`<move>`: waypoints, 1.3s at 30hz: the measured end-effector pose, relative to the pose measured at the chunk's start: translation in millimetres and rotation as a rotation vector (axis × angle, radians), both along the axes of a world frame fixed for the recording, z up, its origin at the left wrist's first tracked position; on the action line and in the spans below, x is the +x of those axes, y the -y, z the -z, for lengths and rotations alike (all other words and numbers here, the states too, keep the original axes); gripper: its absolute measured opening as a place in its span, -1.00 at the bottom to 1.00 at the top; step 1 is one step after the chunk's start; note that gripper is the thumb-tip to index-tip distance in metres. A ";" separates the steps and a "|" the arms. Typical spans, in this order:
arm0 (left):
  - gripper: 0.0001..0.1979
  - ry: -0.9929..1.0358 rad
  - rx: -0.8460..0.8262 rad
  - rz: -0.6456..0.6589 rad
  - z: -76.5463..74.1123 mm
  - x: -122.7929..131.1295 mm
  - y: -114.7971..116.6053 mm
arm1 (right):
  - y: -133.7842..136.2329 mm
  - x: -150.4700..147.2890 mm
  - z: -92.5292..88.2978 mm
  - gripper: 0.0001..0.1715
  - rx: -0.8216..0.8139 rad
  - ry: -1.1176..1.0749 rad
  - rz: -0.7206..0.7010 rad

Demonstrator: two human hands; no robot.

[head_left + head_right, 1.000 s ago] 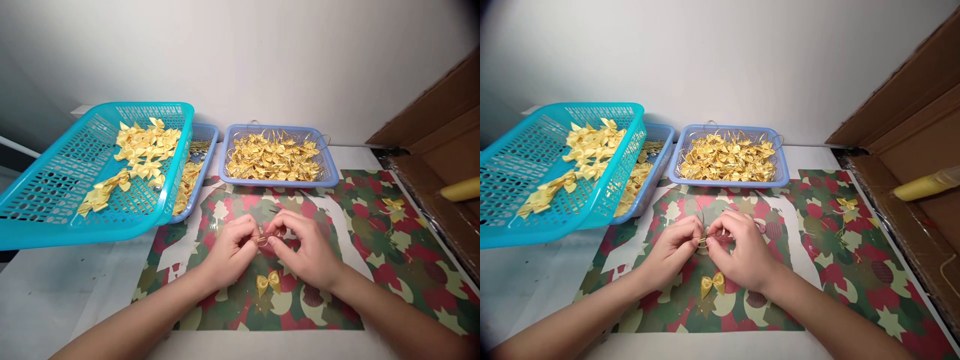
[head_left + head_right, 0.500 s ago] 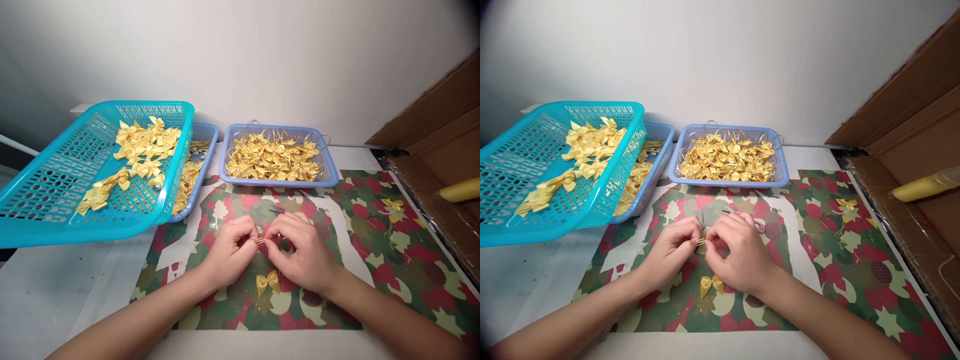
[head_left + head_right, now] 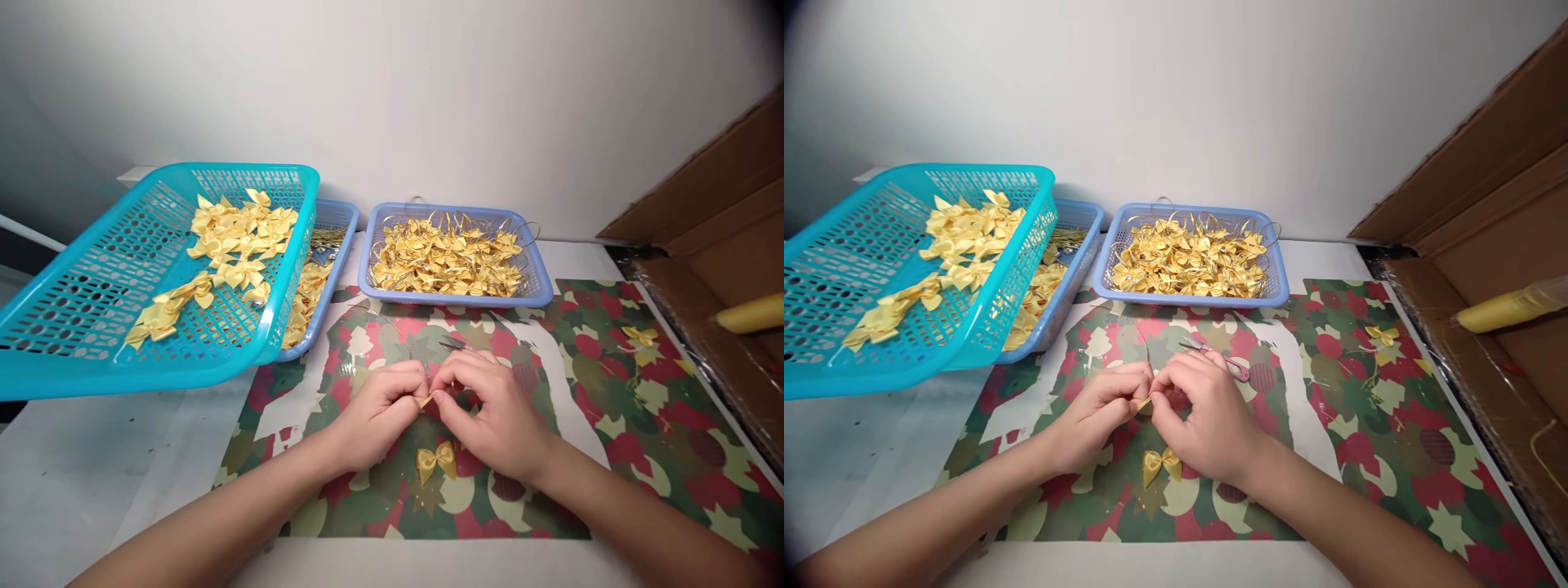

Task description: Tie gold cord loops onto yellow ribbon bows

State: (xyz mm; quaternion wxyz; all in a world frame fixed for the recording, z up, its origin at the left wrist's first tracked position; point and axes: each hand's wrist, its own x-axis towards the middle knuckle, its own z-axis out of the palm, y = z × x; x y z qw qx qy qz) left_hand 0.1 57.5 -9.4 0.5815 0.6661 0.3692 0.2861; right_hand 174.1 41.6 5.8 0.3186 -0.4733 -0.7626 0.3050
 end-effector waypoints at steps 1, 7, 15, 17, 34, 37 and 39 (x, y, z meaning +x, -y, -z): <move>-0.79 0.010 -0.020 0.010 -0.1 -0.2 -0.4 | 0.0 -0.2 -0.2 -0.82 -0.005 -0.001 0.000; -0.82 0.079 -0.103 0.028 -1.1 -0.4 -2.4 | 0.2 -1.5 -0.1 -0.81 -0.004 0.008 0.010; -0.82 0.152 -0.251 0.034 1.5 -0.1 -3.1 | 1.0 -1.6 1.3 -0.83 -0.044 -0.028 0.037; -0.83 0.177 -0.289 0.030 3.7 -0.2 -3.1 | 1.4 -1.9 1.4 -0.84 -0.036 -0.053 0.041; -0.88 0.320 -0.422 -0.075 9.2 1.3 -3.9 | 6.3 -3.6 3.4 -0.86 0.018 -0.176 0.042; -0.89 0.296 -0.420 -0.092 10.8 1.3 -3.5 | 5.8 -5.9 4.4 -0.84 0.021 -0.209 0.044; -0.89 0.289 -0.421 -0.088 12.2 1.0 -3.2 | 5.3 -7.2 5.2 -0.84 0.047 -0.210 0.054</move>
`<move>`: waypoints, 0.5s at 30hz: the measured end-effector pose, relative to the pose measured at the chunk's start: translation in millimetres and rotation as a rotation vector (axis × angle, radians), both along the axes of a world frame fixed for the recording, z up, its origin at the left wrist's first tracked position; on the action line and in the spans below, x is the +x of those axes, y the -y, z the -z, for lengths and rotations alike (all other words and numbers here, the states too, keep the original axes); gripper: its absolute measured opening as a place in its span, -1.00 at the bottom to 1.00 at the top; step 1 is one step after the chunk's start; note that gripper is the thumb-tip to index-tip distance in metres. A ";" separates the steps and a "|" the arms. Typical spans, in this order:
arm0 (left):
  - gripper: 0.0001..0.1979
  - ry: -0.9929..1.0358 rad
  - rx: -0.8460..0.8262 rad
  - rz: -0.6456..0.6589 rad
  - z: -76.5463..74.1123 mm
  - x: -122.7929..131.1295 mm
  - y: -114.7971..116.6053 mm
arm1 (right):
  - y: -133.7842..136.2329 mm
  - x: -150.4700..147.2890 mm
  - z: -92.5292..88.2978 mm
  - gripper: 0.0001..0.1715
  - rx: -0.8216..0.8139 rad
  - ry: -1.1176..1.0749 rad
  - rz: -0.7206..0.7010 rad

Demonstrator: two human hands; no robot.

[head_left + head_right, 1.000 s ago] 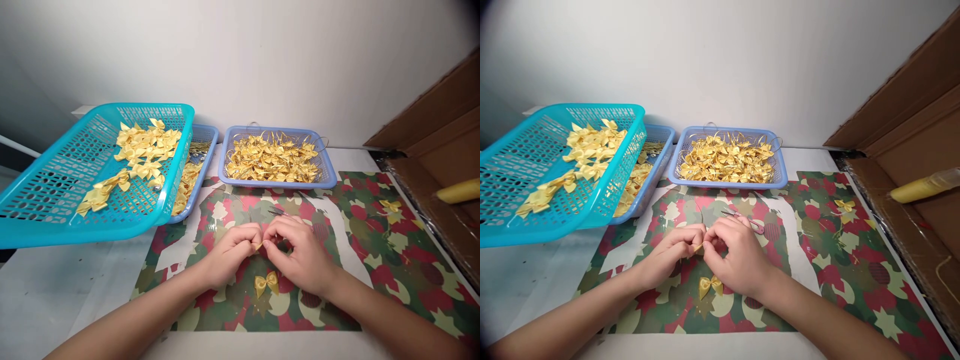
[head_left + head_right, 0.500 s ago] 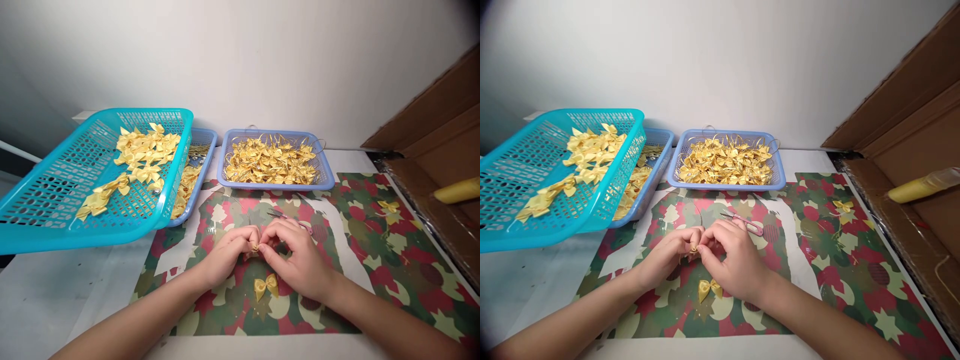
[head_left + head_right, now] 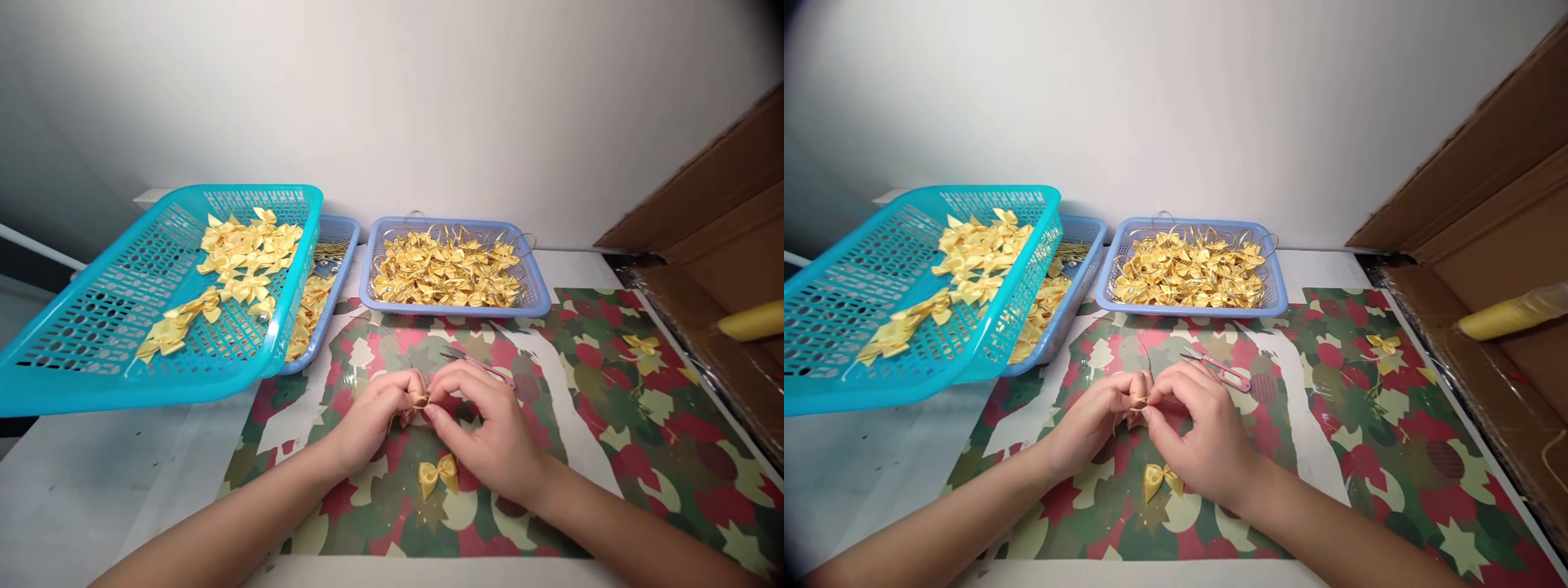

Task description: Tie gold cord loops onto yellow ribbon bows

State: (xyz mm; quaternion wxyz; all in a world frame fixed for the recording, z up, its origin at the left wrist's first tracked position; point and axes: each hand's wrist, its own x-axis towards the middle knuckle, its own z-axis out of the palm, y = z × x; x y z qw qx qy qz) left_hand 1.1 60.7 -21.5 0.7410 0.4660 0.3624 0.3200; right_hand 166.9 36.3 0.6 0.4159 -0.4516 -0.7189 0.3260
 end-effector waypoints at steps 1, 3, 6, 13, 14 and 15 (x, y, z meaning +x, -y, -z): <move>-0.89 -0.001 0.000 0.004 0.6 -0.2 0.1 | -0.3 -0.5 0.4 -0.84 0.012 0.000 0.006; -0.90 -0.007 0.007 0.014 1.1 -0.4 0.2 | -0.7 -1.2 0.9 -0.85 0.023 -0.001 0.012; -0.90 -0.023 0.031 0.029 0.2 -0.5 0.5 | -1.0 -1.4 1.5 -0.86 0.017 -0.008 0.015; -0.89 -0.064 0.033 0.051 -2.0 -1.4 0.7 | -1.4 -1.0 2.6 -0.91 -0.020 -0.012 0.037; -0.89 -0.067 0.033 0.055 -1.9 -1.6 0.5 | -1.4 -0.9 2.7 -0.91 -0.023 -0.012 0.039; -0.89 -0.070 0.032 0.058 -1.8 -1.6 0.3 | -1.4 -0.9 2.7 -0.91 -0.025 -0.011 0.041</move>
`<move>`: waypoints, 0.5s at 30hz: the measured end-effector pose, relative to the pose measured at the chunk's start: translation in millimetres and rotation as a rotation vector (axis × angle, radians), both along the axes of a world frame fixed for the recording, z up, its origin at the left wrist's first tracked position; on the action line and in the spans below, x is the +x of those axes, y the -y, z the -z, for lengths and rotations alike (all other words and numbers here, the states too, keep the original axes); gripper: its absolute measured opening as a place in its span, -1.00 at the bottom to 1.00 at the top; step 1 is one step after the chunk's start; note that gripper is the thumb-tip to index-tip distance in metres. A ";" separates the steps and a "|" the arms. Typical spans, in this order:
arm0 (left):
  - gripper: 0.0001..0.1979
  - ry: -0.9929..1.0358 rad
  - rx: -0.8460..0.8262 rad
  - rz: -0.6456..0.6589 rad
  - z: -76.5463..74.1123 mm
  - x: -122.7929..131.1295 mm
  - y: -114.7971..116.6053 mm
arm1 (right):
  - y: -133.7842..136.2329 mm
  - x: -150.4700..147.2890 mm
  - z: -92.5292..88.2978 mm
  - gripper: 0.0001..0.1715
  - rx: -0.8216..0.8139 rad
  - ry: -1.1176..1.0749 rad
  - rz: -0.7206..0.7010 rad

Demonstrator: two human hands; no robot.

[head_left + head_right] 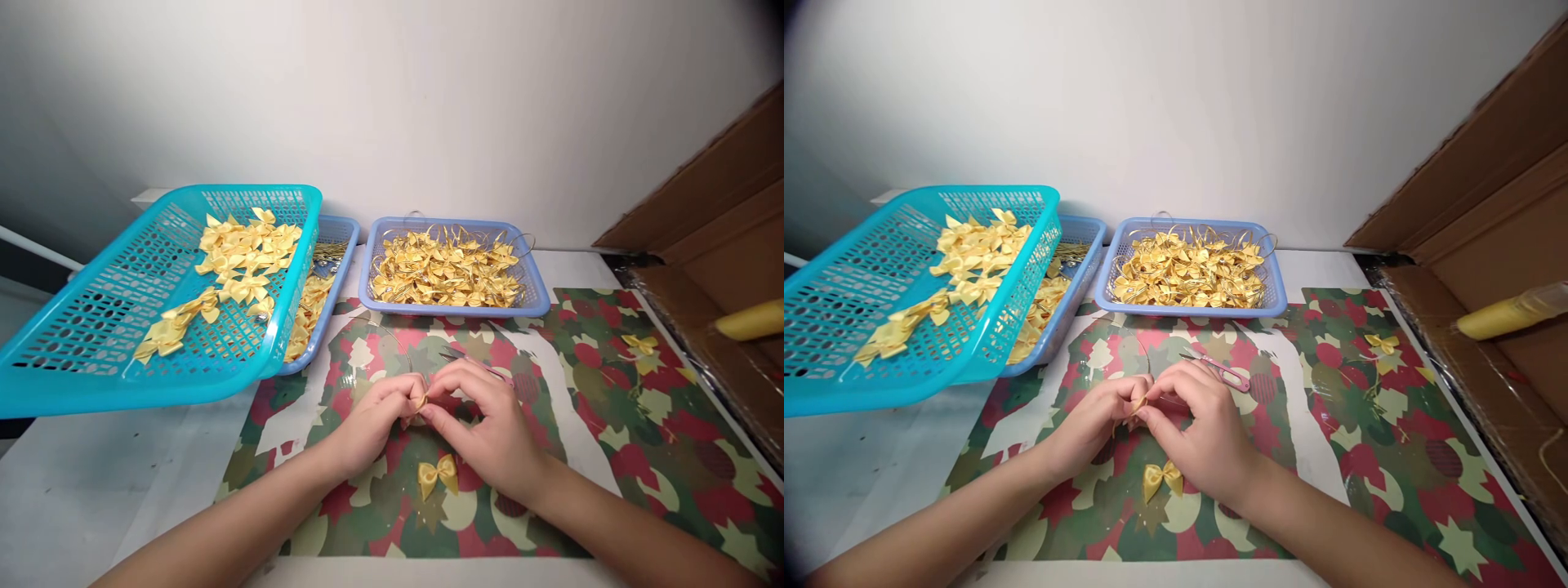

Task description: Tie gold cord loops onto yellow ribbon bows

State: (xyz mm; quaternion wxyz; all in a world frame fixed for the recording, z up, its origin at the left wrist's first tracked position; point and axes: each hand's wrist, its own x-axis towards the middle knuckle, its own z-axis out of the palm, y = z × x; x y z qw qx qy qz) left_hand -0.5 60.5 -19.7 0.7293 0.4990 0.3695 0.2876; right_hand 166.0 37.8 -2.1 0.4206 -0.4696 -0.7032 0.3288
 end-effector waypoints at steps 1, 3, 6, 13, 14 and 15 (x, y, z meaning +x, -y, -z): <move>-0.89 -0.005 0.000 0.004 0.0 0.0 -0.2 | 0.1 0.1 0.0 -0.91 -0.001 0.000 0.003; -0.89 -0.017 0.000 0.009 -0.5 0.2 -0.4 | 0.3 0.1 0.0 -0.89 -0.003 0.000 0.009; -0.88 -0.029 0.000 0.007 -1.8 0.8 -0.2 | 0.6 0.2 0.2 -0.86 -0.012 0.004 0.013; -0.89 -0.018 0.003 0.009 -0.6 1.1 0.1 | -0.8 0.2 -0.2 -0.85 -0.029 0.016 -0.008; -0.89 -0.014 0.000 0.009 -0.3 1.0 -0.1 | -1.0 0.2 -0.5 -0.85 -0.031 0.019 -0.016; -0.89 -0.008 -0.002 0.012 0.0 1.0 -0.3 | -1.1 0.3 -0.8 -0.85 -0.035 0.022 -0.025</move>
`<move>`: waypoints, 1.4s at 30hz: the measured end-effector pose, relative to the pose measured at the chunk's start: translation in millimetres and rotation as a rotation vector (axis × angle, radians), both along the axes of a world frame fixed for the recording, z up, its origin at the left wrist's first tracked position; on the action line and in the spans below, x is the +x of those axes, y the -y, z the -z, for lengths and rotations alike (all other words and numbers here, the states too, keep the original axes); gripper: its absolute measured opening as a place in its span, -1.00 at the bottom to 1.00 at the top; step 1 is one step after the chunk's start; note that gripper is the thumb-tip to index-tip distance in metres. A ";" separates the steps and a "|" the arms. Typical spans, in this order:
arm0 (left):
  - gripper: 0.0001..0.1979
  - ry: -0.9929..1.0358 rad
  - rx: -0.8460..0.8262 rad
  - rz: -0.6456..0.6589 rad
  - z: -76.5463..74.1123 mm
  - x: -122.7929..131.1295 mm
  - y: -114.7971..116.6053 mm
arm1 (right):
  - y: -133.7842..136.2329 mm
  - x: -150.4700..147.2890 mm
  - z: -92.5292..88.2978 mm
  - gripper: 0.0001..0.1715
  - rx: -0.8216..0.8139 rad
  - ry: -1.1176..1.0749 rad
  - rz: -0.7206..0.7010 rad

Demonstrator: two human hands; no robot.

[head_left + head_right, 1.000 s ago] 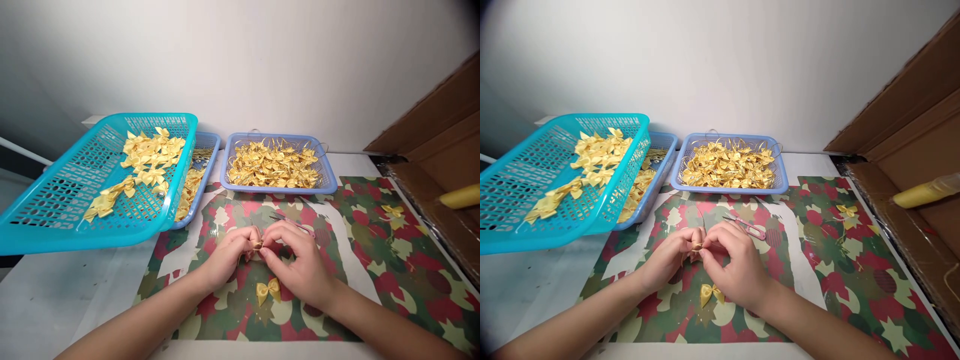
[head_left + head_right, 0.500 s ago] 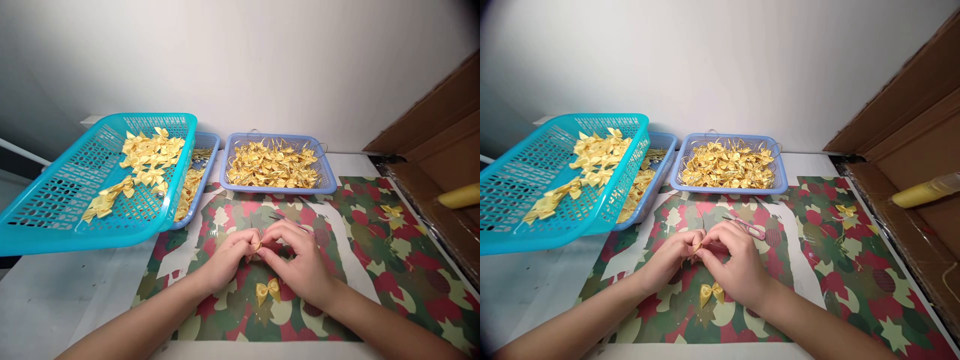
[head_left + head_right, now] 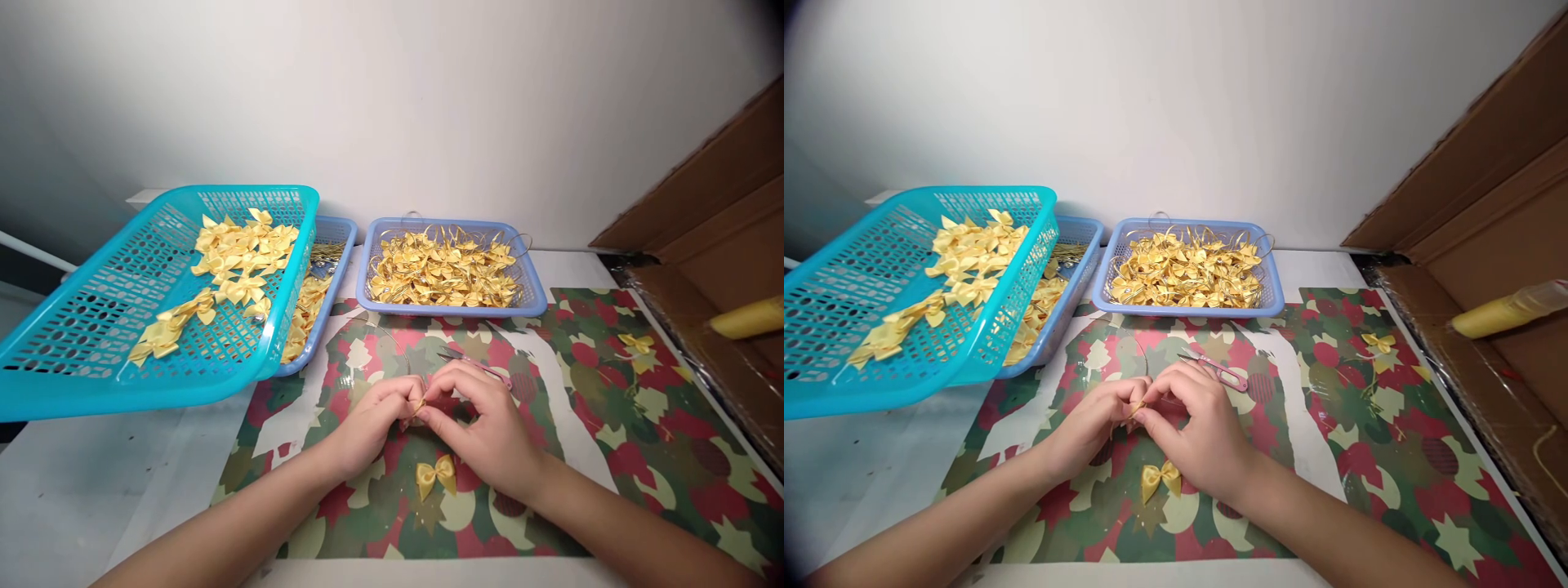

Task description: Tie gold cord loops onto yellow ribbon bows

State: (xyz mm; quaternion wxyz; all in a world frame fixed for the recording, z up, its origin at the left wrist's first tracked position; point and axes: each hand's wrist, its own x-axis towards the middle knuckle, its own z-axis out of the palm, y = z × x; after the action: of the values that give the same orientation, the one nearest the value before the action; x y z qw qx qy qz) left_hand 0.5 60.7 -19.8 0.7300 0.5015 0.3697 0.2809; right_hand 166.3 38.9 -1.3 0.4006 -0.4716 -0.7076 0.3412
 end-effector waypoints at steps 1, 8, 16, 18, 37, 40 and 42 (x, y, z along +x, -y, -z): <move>-0.89 0.005 -0.002 0.004 0.2 0.0 -0.2 | 0.0 0.1 -0.4 -0.85 -0.005 0.004 -0.009; -0.89 -0.015 0.002 0.025 0.7 0.1 -0.9 | -0.5 0.4 -2.2 -0.83 -0.053 0.006 -0.036; -0.85 -0.040 0.014 0.043 3.4 -1.3 -1.6 | -1.7 1.1 -1.8 -0.84 -0.106 0.007 -0.047; -0.85 -0.042 0.018 0.044 3.1 -1.1 -2.0 | -1.8 0.8 -1.3 -0.84 -0.110 0.008 -0.048; -0.54 0.050 -0.077 -0.190 7.0 -2.2 -0.2 | -10.5 12.2 -6.2 -0.82 -0.190 0.041 -0.062; -0.52 0.044 -0.057 -0.235 8.1 -2.5 0.1 | -11.8 13.0 -6.6 -0.83 -0.189 0.072 -0.084; -0.51 0.044 -0.043 -0.256 9.2 -2.7 0.1 | -12.8 13.9 -7.8 -0.82 -0.197 0.107 -0.109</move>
State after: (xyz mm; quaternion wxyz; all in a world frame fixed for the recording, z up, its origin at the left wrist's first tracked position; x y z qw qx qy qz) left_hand -2.2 60.6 -29.0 0.7067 0.4281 0.4204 0.3749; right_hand 180.2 51.7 6.5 0.2950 -0.4870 -0.7155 0.4048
